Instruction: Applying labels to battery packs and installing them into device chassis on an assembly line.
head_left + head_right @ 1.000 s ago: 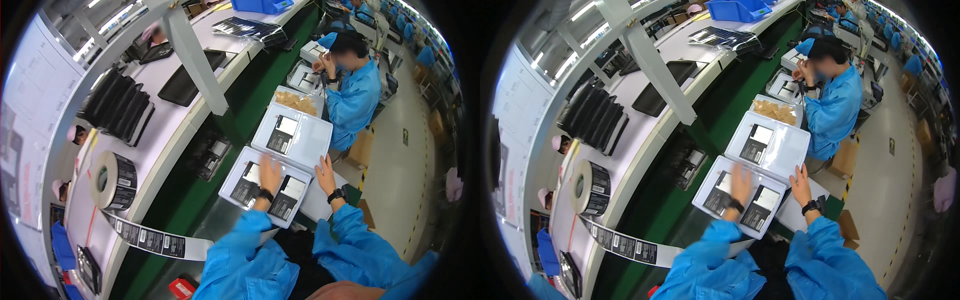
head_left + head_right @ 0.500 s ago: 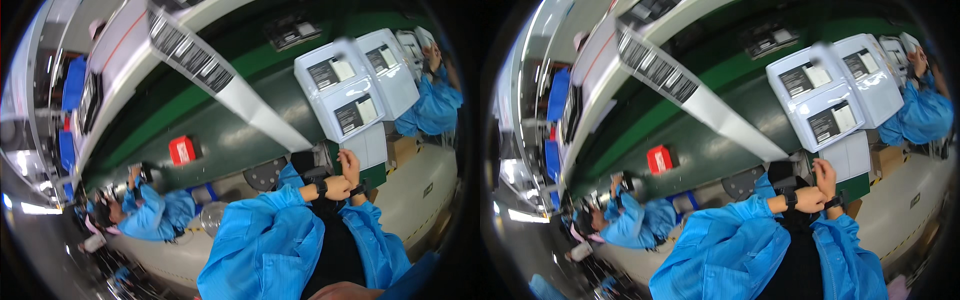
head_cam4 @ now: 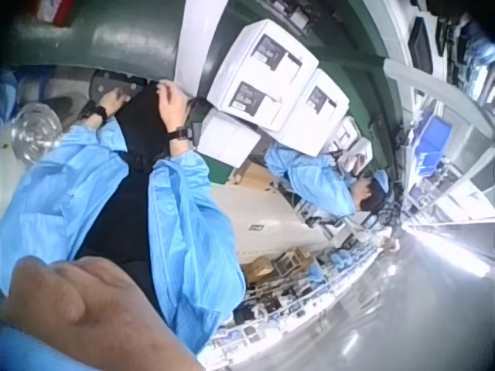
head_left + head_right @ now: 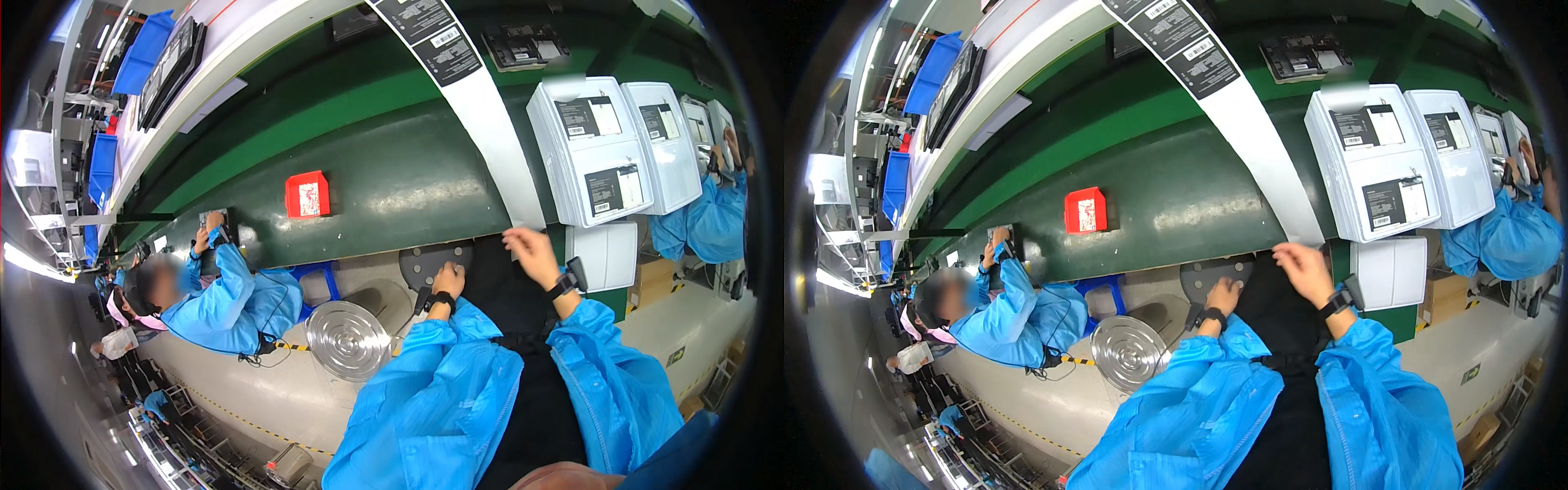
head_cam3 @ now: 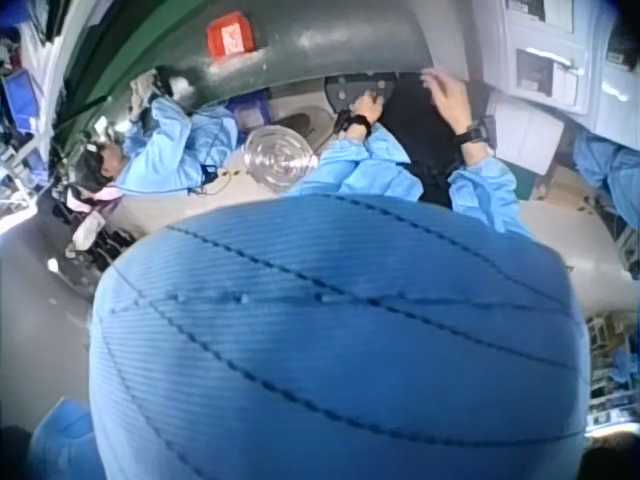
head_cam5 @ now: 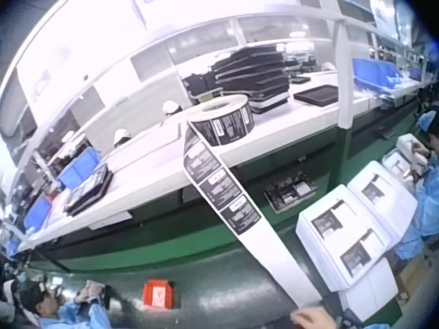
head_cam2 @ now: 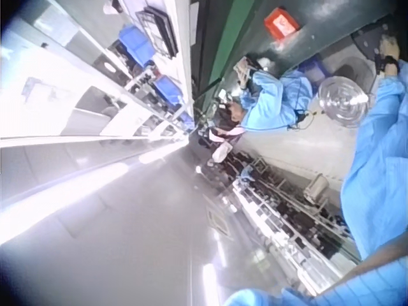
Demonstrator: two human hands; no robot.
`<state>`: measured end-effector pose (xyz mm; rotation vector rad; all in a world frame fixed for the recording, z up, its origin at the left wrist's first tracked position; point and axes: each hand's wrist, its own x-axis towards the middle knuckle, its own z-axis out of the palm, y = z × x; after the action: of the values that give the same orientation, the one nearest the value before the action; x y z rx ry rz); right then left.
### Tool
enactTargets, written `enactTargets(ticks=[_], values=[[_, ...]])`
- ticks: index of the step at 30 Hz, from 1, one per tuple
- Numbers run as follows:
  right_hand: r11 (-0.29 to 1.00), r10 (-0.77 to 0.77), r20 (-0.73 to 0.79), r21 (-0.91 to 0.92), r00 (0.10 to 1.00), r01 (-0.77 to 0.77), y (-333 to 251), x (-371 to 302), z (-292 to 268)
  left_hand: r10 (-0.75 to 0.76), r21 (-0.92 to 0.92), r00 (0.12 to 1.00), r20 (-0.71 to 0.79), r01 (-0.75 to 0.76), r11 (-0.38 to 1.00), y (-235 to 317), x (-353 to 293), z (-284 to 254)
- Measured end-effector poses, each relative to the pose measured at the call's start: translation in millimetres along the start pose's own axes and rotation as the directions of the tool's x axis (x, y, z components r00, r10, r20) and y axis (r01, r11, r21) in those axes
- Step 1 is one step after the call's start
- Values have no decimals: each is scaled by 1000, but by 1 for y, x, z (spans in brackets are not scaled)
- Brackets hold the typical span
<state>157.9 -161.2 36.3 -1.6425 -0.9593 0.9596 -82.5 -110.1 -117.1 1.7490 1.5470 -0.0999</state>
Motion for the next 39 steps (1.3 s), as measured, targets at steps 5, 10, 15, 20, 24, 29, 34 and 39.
enactTargets(ticks=[5, 10, 15, 20, 24, 29, 34, 39], values=[[980, -15, 200, -193, 980, 55, 23, 13, 45, -65, -415, 989, 133, 115, 902, -71, -14, 4], [961, 51, -309, -244, 950, -131, 85, 72, 30, -143, -393, 987, 67, 158, 906, -71, -8, -54], [862, -82, -602, -443, 794, -246, 109, 103, -11, 300, -192, 873, -385, -393, 899, 29, 42, -147], [866, -91, -344, -491, 935, -96, 81, 140, 30, 505, 82, 839, -202, -499, 863, 52, 199, -163], [758, 122, -173, -619, 977, -205, 83, 131, 46, 978, 670, 187, -90, -715, 198, -1, 306, -164], [685, -314, -344, -727, 885, -40, 106, 132, 65, 923, 333, 207, -325, -888, 316, 89, 368, -147], [840, -241, -643, -513, 727, -176, 87, 126, 89, 900, -125, 417, -130, -907, 402, 163, 301, -163], [894, -165, -519, -439, 839, -96, 65, 120, 124, 881, -352, 431, -192, -869, 349, 152, 292, -152]])
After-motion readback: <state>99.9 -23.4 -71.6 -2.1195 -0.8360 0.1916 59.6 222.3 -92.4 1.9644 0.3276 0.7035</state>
